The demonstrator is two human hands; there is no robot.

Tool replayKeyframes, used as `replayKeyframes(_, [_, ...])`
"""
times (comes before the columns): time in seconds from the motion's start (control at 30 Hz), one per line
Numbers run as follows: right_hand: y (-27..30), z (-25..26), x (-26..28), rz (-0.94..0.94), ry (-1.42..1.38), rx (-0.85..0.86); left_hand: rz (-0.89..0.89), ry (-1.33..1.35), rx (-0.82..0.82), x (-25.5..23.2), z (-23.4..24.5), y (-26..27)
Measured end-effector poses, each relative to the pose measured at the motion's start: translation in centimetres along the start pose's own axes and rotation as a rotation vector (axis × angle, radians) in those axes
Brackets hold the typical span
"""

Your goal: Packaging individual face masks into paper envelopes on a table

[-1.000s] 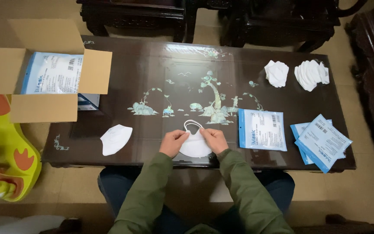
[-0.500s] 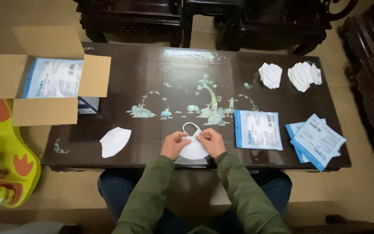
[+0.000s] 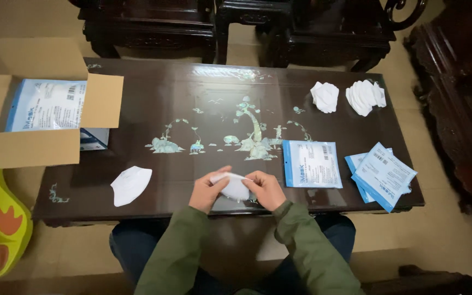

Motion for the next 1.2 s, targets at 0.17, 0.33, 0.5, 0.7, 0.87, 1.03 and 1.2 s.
replayKeyframes(0.17, [0.9,-1.6,-0.5,-0.172,-0.286,-0.072,0.242,0.398,-0.295,8.3,0.9,-1.0])
replayKeyframes(0.33, [0.4,5.2,-3.5,-0.132,0.322,-0.451,0.231,0.261,-0.447,8.7,0.5,-0.7])
replayKeyframes(0.5, [-1.2,10.2,-11.1,-0.055,0.987,-0.626,0.235,0.143,-0.455,6.6,-0.9,0.3])
replayKeyframes(0.7, [-1.2,8.5,-12.2,-0.050,1.155,-0.564,0.257,0.064,-0.405,8.3,0.3,-0.9])
replayKeyframes(0.87, [1.1,4.1,-10.0,0.147,1.178,-0.652,0.282,0.099,-0.414,4.7,-3.1,1.3])
replayKeyframes(1.03, [3.1,0.2,-7.2,0.394,1.028,-0.582,0.358,0.092,-0.353,8.6,-3.2,0.4])
replayKeyframes(1.2, [3.3,0.7,-7.1,0.090,0.741,-0.382,0.307,-0.097,-0.282,11.5,-1.7,-0.6])
Point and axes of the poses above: each hand's wrist, its own y-axis away from the middle knuckle, its own z-axis out of the back of the hand, x = y × z, the point moved 4 cm from there along -y, towards the middle knuckle, and after that the axes turned 12 degrees about y, right-handed, at the moved point
